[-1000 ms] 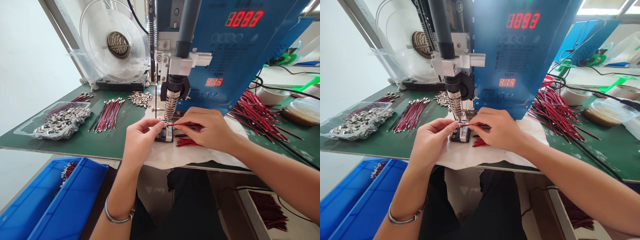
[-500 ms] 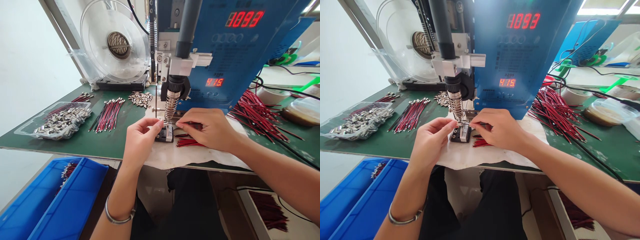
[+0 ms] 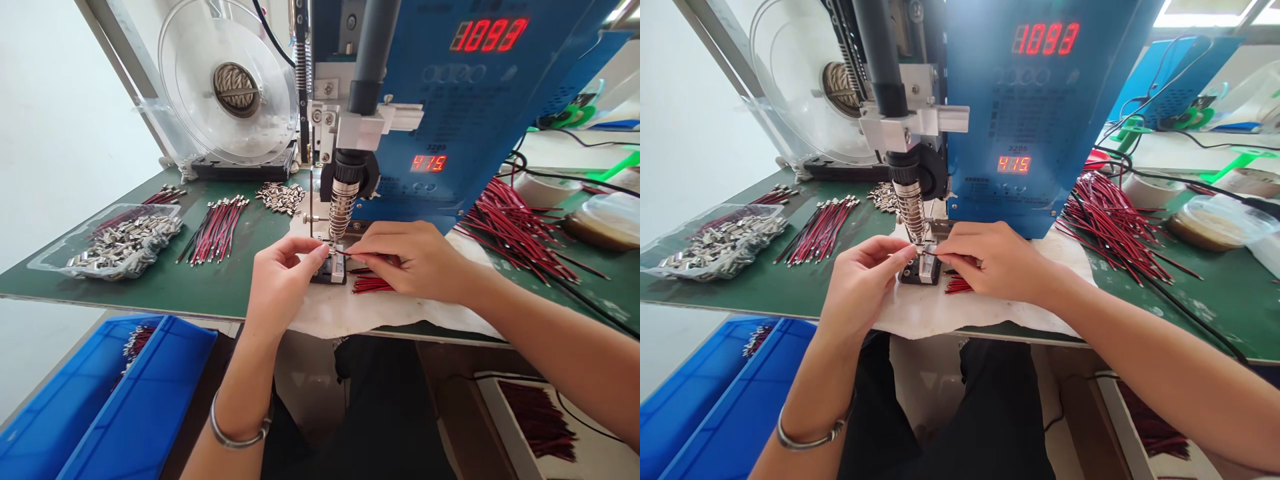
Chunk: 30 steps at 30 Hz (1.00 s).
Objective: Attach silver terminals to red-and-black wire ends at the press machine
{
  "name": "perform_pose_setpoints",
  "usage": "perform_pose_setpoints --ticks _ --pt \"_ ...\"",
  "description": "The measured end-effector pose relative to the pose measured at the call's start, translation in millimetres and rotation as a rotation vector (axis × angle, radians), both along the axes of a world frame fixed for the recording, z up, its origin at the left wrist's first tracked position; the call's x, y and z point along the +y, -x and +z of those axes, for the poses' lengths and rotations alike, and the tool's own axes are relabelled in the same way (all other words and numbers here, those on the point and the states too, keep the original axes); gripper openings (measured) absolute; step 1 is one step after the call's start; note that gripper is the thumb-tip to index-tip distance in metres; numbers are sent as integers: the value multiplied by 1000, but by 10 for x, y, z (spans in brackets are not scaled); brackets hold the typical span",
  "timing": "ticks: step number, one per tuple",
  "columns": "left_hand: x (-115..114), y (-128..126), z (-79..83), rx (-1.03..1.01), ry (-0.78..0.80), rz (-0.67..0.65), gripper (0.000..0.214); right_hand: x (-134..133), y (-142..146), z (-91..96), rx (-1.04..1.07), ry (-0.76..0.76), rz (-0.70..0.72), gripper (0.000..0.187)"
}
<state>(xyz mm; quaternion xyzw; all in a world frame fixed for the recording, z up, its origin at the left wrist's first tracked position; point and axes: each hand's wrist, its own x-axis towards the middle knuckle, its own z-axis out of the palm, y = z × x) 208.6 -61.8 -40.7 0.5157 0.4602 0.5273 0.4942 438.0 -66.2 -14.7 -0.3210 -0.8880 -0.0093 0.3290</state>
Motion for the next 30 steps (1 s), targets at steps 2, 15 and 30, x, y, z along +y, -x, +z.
perform_pose_setpoints --ticks 2,15,30 --pt "0 -4 7 11 -2 0 18 3 -1 3 0 7 0 26" --pt "-12 -4 49 -76 -23 -8 41 11 -20 15 -49 10 -3 28" --pt "-4 1 22 -105 -7 -12 52 11 -24 14 -52 14 -4 28"
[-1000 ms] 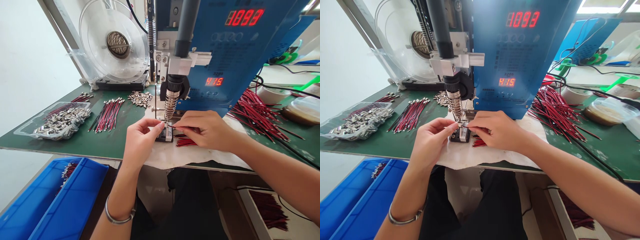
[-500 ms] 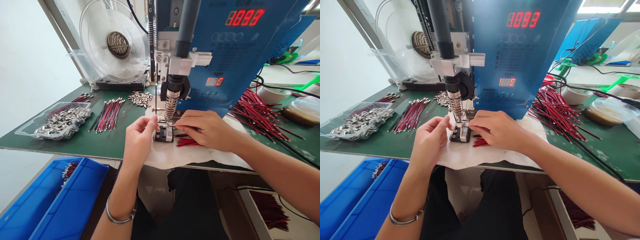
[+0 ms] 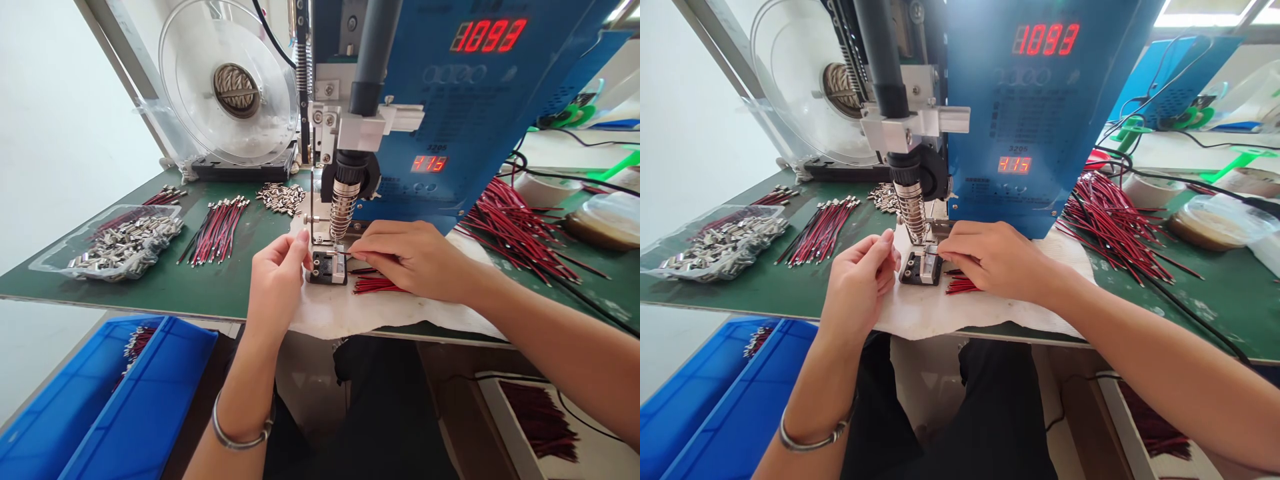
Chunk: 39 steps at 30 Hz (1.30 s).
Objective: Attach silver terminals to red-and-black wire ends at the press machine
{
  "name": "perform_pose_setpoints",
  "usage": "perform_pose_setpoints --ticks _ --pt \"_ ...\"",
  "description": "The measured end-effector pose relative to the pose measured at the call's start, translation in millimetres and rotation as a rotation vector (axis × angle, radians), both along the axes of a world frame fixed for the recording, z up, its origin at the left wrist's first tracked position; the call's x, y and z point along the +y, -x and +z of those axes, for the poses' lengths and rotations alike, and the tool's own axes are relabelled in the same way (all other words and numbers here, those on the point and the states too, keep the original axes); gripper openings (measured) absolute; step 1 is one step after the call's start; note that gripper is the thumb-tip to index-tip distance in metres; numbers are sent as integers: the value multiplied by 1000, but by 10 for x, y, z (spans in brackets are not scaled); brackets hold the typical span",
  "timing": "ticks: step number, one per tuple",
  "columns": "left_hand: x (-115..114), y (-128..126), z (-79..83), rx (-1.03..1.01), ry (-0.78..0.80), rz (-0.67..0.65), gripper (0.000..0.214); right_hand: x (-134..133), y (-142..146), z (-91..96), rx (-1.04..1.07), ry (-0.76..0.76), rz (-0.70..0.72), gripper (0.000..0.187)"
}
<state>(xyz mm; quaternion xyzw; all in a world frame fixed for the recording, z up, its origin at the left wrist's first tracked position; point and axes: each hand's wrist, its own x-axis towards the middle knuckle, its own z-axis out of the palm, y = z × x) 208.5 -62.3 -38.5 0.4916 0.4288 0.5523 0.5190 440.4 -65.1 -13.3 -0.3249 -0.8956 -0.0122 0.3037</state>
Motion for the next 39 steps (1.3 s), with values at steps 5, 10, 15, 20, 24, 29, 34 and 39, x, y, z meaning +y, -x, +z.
perform_pose_setpoints --ticks 5,10,15,20,24,29,34,39 --pt "-4 1 -11 10 16 -4 48 -3 6 10 13 -8 20 27" --pt "0 10 -20 28 1 1 49 -7 6 15 10 24 -1 28" --pt "1 8 -13 37 -2 -4 49 -4 0 10 19 37 3 28" --pt "-9 -8 15 56 -23 7 52 -2 -5 14 16 18 1 28" --pt "-11 -16 28 56 -24 7 53 -3 3 22 16 -6 13 28" --pt "-11 -19 38 63 -16 13 56 -5 10 20 13 -1 5 28" --pt "-7 -13 34 59 -32 7 55 -4 15 16 4 -32 20 27" --pt "-15 -15 37 76 -30 14 53 -2 13 12 0 -26 14 28"
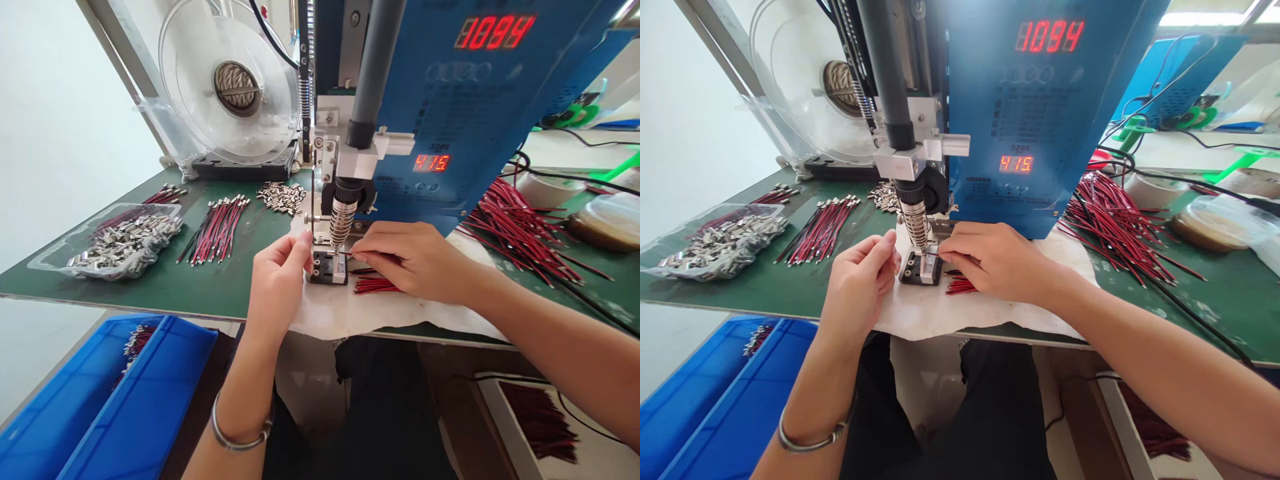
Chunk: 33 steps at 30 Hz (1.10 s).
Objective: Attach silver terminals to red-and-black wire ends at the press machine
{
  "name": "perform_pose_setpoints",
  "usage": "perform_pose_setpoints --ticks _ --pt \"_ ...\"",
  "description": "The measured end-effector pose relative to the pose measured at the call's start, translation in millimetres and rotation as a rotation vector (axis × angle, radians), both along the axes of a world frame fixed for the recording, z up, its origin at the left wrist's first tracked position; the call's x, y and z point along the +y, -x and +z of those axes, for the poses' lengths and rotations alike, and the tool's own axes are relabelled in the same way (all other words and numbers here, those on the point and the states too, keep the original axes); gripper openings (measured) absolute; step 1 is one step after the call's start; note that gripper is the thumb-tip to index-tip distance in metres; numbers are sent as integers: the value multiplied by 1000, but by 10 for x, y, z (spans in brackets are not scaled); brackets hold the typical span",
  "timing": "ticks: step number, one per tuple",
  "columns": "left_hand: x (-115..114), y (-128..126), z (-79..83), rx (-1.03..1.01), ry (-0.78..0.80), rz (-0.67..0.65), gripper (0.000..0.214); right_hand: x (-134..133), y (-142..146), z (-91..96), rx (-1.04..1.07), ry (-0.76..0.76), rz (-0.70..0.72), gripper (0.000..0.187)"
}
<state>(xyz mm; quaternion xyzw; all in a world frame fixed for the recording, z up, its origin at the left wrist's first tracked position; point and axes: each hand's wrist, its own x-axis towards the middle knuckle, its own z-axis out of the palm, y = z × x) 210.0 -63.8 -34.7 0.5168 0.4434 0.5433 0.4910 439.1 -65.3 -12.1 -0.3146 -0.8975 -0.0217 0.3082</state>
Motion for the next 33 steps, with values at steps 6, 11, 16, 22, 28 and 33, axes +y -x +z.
perform_pose_setpoints --ticks 6,11,16,22,28,33 --pt "-2 -5 2 -5 -7 -7 52 1 -7 -17 7 4 -1 27" --pt "4 -2 -7 -18 -16 -13 51 10 -6 -24 5 -14 1 26" --pt "8 1 -20 -13 -27 -12 50 23 -3 -28 4 -23 2 25" --pt "9 6 -23 -3 -24 -6 51 5 3 -39 29 -36 -10 22" --pt "4 0 -15 -21 -2 -2 50 -28 24 -35 82 -114 -7 19" --pt "4 3 -10 -40 -7 -9 50 -63 19 -7 107 -151 55 13"
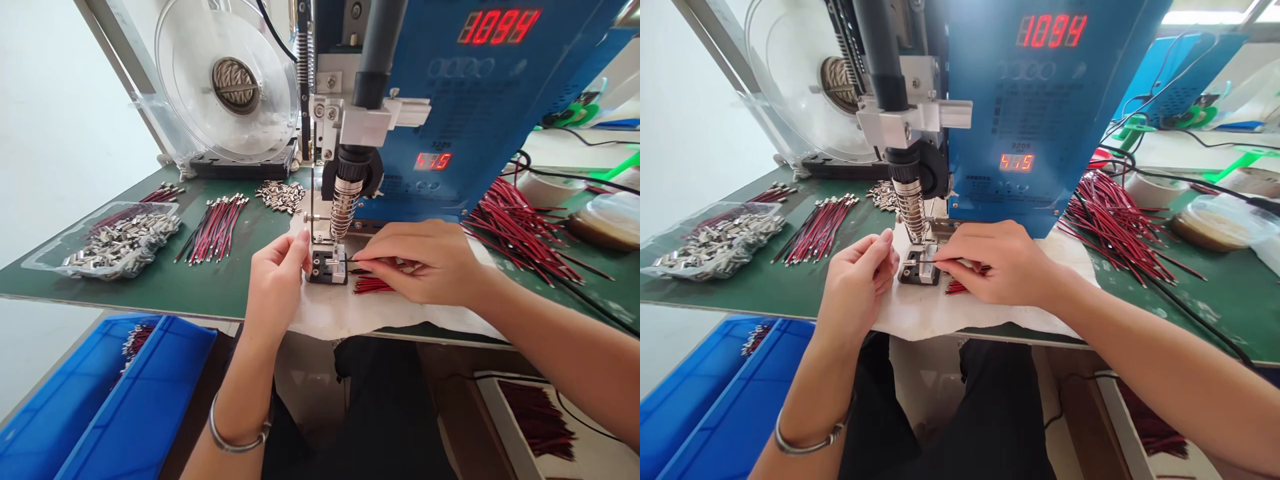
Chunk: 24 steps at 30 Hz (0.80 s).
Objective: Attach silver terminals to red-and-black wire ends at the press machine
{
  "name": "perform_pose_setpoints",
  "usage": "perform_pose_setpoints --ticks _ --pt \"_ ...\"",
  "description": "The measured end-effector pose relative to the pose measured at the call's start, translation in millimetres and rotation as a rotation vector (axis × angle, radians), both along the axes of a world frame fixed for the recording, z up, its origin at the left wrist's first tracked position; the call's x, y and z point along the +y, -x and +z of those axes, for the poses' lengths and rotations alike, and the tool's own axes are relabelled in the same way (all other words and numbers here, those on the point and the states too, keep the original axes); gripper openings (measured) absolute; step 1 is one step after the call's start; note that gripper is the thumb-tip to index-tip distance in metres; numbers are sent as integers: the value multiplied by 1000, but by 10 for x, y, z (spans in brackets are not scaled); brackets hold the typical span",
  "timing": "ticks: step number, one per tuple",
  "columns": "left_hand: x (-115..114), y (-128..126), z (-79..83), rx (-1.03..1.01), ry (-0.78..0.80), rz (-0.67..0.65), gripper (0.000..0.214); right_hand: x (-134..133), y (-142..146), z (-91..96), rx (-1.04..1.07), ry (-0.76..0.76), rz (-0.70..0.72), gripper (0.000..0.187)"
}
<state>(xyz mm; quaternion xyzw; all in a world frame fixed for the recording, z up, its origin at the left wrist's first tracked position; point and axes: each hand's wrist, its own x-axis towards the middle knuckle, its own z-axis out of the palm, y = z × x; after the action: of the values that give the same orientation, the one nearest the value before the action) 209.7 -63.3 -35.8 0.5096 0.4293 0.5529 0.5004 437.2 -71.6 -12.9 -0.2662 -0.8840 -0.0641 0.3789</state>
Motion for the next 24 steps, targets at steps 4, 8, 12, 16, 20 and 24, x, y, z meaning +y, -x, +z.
perform_pose_setpoints --ticks 4,8,12,16,20,24 --pt "1 12 -16 0 16 -6 49 -13 4 5 -5 -10 4 13" --pt "-1 14 -32 -22 34 -11 48 -17 14 1 8 -20 20 11" --pt "-12 -3 -2 -127 24 74 49 -38 22 18 33 1 44 11" --pt "-129 -27 12 -240 -99 290 51 -68 39 43 40 39 56 20" --pt "-484 -106 -69 -98 -184 359 47 -106 59 63 84 43 53 21" --pt "-848 -273 -129 91 -145 204 31 -142 84 67 265 258 101 16"
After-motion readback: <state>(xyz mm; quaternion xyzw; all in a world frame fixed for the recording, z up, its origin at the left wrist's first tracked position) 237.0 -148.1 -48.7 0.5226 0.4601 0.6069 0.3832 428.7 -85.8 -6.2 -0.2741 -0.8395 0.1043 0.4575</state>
